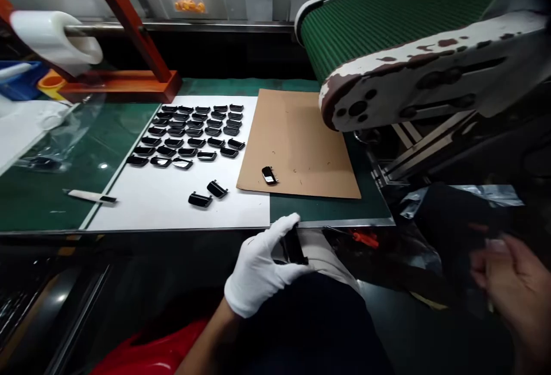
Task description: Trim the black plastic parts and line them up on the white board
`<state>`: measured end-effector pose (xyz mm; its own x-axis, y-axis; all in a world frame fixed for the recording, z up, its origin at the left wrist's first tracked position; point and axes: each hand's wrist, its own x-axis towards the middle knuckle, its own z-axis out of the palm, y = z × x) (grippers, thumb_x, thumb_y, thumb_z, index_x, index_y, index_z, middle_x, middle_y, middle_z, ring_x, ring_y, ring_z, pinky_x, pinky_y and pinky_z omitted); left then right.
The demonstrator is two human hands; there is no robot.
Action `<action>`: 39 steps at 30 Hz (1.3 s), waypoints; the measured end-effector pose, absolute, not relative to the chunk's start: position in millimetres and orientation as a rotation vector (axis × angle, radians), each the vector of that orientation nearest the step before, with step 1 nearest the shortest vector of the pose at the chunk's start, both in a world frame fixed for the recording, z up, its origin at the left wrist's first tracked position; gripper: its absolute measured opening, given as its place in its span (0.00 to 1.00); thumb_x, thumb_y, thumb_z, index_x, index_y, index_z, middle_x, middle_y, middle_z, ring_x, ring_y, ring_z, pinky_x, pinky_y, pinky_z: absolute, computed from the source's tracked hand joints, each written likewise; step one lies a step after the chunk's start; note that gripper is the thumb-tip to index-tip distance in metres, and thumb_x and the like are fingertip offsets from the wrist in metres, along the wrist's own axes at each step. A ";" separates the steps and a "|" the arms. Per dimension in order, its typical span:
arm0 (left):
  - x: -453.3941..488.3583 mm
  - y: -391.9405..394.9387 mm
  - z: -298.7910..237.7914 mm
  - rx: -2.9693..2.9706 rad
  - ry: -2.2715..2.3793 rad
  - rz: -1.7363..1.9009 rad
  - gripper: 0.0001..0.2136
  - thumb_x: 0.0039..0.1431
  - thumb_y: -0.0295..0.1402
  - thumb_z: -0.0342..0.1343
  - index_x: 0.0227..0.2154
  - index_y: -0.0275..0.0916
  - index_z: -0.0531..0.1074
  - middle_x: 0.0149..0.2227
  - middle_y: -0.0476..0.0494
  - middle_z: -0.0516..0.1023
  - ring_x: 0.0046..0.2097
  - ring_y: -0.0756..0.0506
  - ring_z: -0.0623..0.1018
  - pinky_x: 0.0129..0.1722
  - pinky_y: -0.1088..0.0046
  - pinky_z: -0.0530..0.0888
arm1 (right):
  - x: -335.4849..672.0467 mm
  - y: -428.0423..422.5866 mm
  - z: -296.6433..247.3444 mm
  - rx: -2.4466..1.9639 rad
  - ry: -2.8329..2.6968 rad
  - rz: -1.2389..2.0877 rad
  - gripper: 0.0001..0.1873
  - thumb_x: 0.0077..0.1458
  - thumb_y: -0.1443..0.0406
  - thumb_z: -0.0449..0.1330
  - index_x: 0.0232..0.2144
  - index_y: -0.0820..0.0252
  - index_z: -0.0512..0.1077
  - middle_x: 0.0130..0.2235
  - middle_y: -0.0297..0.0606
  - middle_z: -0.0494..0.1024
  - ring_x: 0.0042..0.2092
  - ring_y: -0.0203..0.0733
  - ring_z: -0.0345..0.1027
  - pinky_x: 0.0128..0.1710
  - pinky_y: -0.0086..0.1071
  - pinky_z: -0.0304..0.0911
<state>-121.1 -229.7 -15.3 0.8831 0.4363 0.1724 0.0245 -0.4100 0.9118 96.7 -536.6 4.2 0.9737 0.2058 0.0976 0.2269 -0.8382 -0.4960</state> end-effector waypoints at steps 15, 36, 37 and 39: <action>-129.5 -245.9 15.8 1.904 0.308 0.408 0.42 0.42 0.39 0.69 0.60 0.36 0.58 0.49 0.41 0.76 0.48 0.43 0.77 0.50 0.73 0.74 | 15.7 -384.9 66.7 -2.266 -1.642 0.624 0.32 0.40 0.34 0.51 0.26 0.55 0.59 0.22 0.28 0.66 0.22 0.36 0.57 0.22 0.32 0.48; -136.4 -243.6 2.9 1.602 0.321 0.417 0.42 0.38 0.37 0.71 0.59 0.39 0.61 0.53 0.41 0.74 0.53 0.39 0.74 0.56 0.69 0.70 | 9.0 -355.7 64.3 -2.412 -2.061 0.514 0.37 0.45 0.32 0.39 0.29 0.58 0.62 0.23 0.38 0.73 0.24 0.51 0.69 0.23 0.34 0.40; -136.1 -244.4 1.4 1.590 0.320 0.417 0.42 0.38 0.37 0.71 0.59 0.39 0.61 0.53 0.41 0.74 0.52 0.39 0.74 0.55 0.69 0.70 | 8.8 -355.7 63.5 -2.424 -2.073 0.490 0.37 0.46 0.33 0.39 0.30 0.58 0.63 0.24 0.38 0.73 0.24 0.52 0.70 0.23 0.34 0.40; -135.5 -246.4 -1.8 1.575 0.329 0.416 0.42 0.39 0.36 0.71 0.59 0.39 0.61 0.52 0.41 0.74 0.52 0.39 0.74 0.55 0.68 0.71 | 8.2 -355.7 62.0 -2.456 -2.099 0.457 0.37 0.48 0.34 0.38 0.30 0.59 0.64 0.24 0.39 0.74 0.25 0.54 0.71 0.22 0.35 0.38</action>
